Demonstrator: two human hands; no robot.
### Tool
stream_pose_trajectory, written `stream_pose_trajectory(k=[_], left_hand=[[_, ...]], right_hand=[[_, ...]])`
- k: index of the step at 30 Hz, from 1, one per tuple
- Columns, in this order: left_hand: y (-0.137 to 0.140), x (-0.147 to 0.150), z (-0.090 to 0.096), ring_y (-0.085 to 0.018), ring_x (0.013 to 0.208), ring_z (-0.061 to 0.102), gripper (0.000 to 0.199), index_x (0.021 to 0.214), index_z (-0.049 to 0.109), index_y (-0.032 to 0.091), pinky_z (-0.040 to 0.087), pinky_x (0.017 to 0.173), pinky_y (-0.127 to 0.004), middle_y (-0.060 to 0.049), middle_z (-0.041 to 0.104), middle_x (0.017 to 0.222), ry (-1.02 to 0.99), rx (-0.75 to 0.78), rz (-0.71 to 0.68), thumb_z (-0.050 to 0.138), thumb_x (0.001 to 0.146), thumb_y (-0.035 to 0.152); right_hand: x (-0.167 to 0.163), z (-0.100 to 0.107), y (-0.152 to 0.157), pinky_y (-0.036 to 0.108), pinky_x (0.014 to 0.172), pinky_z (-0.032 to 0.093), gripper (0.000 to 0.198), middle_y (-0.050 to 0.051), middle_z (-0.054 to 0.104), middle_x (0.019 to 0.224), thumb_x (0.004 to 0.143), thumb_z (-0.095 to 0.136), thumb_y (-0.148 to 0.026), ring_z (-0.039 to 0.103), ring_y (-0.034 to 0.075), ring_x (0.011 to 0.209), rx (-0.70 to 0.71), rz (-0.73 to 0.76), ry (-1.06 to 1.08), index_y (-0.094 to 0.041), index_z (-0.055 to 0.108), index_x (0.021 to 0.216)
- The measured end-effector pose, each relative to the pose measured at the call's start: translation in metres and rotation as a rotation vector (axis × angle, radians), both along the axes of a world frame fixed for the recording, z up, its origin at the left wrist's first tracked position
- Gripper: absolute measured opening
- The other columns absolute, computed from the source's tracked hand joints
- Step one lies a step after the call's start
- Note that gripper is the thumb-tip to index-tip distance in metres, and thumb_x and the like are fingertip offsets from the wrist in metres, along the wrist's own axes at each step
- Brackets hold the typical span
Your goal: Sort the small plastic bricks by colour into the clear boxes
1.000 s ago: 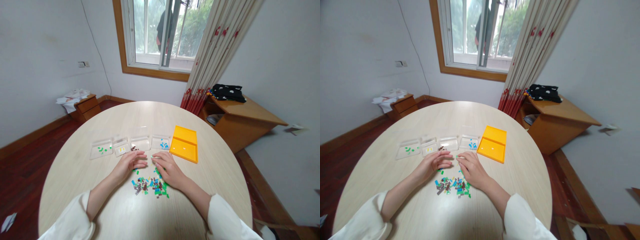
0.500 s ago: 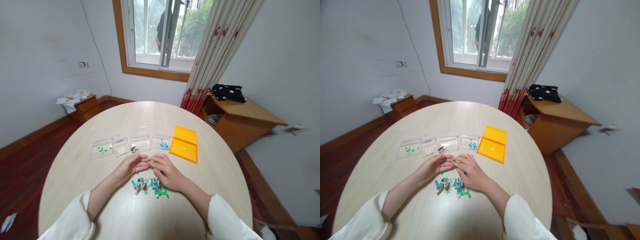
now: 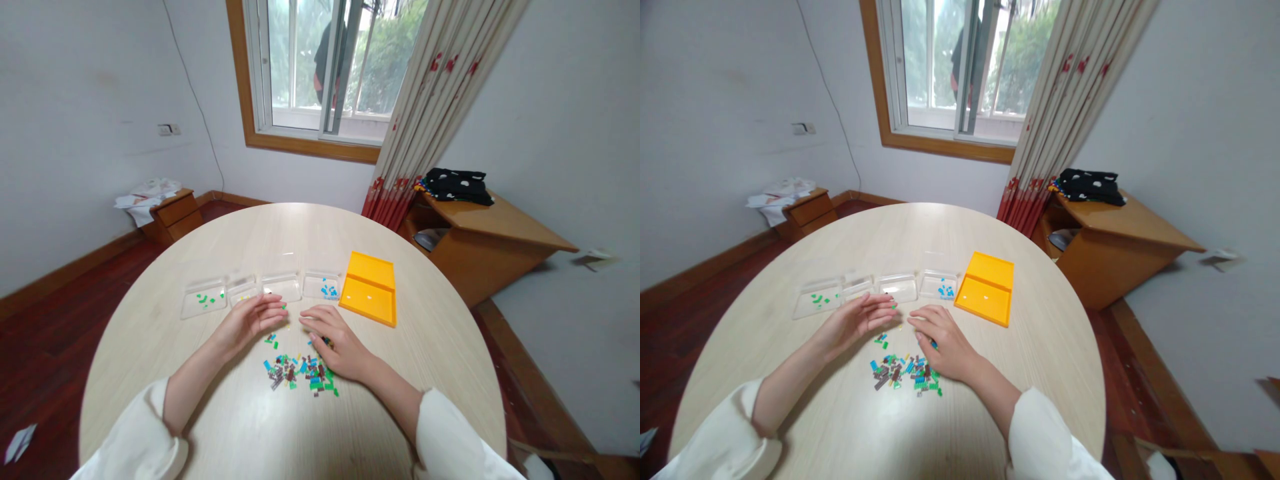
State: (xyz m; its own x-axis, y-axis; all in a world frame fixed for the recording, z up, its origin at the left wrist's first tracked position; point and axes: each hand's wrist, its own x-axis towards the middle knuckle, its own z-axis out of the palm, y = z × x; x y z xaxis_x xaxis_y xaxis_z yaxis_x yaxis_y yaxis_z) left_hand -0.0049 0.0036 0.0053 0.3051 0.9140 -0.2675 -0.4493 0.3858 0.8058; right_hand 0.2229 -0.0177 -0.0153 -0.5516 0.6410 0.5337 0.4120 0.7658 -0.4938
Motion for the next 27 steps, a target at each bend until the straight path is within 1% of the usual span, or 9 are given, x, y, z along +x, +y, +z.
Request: stream_pose_trajectory(k=[2,5,7,10,14,16,19,24,27], left_hand=[[0.003,-0.011,0.010,-0.020,0.089,0.069,0.030,0.093,0.068,0.008,0.052,0.092,-0.035,-0.013,0.072,0.091,0.030,0.019,0.082,0.048,0.090,0.031],[0.009,-0.032,0.024,-0.021,0.090,0.068,0.029,0.092,0.068,0.009,0.052,0.093,-0.036,-0.013,0.072,0.093,0.100,0.064,0.271,0.049,0.088,0.030],[0.013,-0.048,0.029,-0.020,0.088,0.068,0.025,0.093,0.067,0.010,0.052,0.091,-0.035,-0.011,0.072,0.089,0.164,0.111,0.398,0.052,0.084,0.029],[0.019,-0.072,0.029,-0.019,0.085,0.069,0.024,0.089,0.066,0.011,0.053,0.087,-0.032,-0.009,0.072,0.084,0.234,0.175,0.523,0.053,0.083,0.030],[0.026,-0.098,0.020,-0.017,0.075,0.068,0.019,0.081,0.064,0.013,0.054,0.084,-0.031,-0.007,0.069,0.077,0.352,0.217,0.675,0.053,0.080,0.029],[0.028,-0.107,0.015,-0.017,0.074,0.068,0.018,0.080,0.062,0.013,0.055,0.082,-0.033,-0.005,0.068,0.076,0.425,0.234,0.722,0.053,0.079,0.029],[0.030,-0.114,0.010,-0.017,0.073,0.068,0.018,0.082,0.059,0.014,0.055,0.082,-0.035,-0.005,0.067,0.076,0.509,0.245,0.752,0.053,0.079,0.031],[0.030,-0.115,0.009,-0.015,0.069,0.066,0.017,0.083,0.058,0.014,0.055,0.080,-0.033,-0.004,0.066,0.076,0.522,0.209,0.775,0.051,0.081,0.030],[0.030,-0.115,0.009,-0.015,0.069,0.066,0.016,0.083,0.058,0.015,0.055,0.077,-0.032,-0.005,0.066,0.077,0.531,0.215,0.769,0.051,0.082,0.029]], right_hand=[[0.000,-0.001,0.000,0.045,0.096,0.045,0.033,0.011,0.063,0.116,0.090,0.045,-0.015,0.051,0.021,0.111,0.000,-0.004,0.011,-0.020,0.059,0.119],[0.000,-0.003,0.001,0.046,0.095,0.045,0.033,0.012,0.063,0.115,0.090,0.045,-0.015,0.052,0.022,0.111,0.000,-0.002,0.018,-0.020,0.059,0.119],[-0.001,-0.003,0.001,0.046,0.094,0.046,0.032,0.012,0.063,0.115,0.090,0.045,-0.015,0.052,0.022,0.111,0.003,0.002,0.015,-0.019,0.059,0.119],[-0.001,-0.003,0.001,0.046,0.093,0.047,0.032,0.013,0.063,0.114,0.091,0.044,-0.015,0.052,0.022,0.110,0.016,0.005,0.015,-0.018,0.060,0.118],[-0.002,-0.003,0.001,0.046,0.093,0.047,0.032,0.013,0.064,0.113,0.091,0.044,-0.016,0.052,0.022,0.109,0.006,0.007,0.021,-0.018,0.059,0.119],[-0.002,-0.004,0.002,0.046,0.093,0.047,0.032,0.012,0.064,0.113,0.091,0.044,-0.017,0.052,0.022,0.109,-0.001,0.006,0.025,-0.019,0.060,0.119],[-0.002,-0.007,0.002,0.047,0.093,0.047,0.032,0.012,0.063,0.113,0.091,0.044,-0.017,0.053,0.022,0.109,-0.001,0.000,0.038,-0.020,0.060,0.119],[-0.002,-0.008,0.003,0.046,0.092,0.047,0.032,0.012,0.064,0.113,0.092,0.044,-0.017,0.053,0.022,0.109,0.002,0.000,0.050,-0.020,0.060,0.119],[-0.002,-0.008,0.002,0.045,0.093,0.047,0.030,0.012,0.064,0.112,0.091,0.045,-0.016,0.053,0.021,0.109,0.011,-0.001,0.052,-0.019,0.060,0.117]])
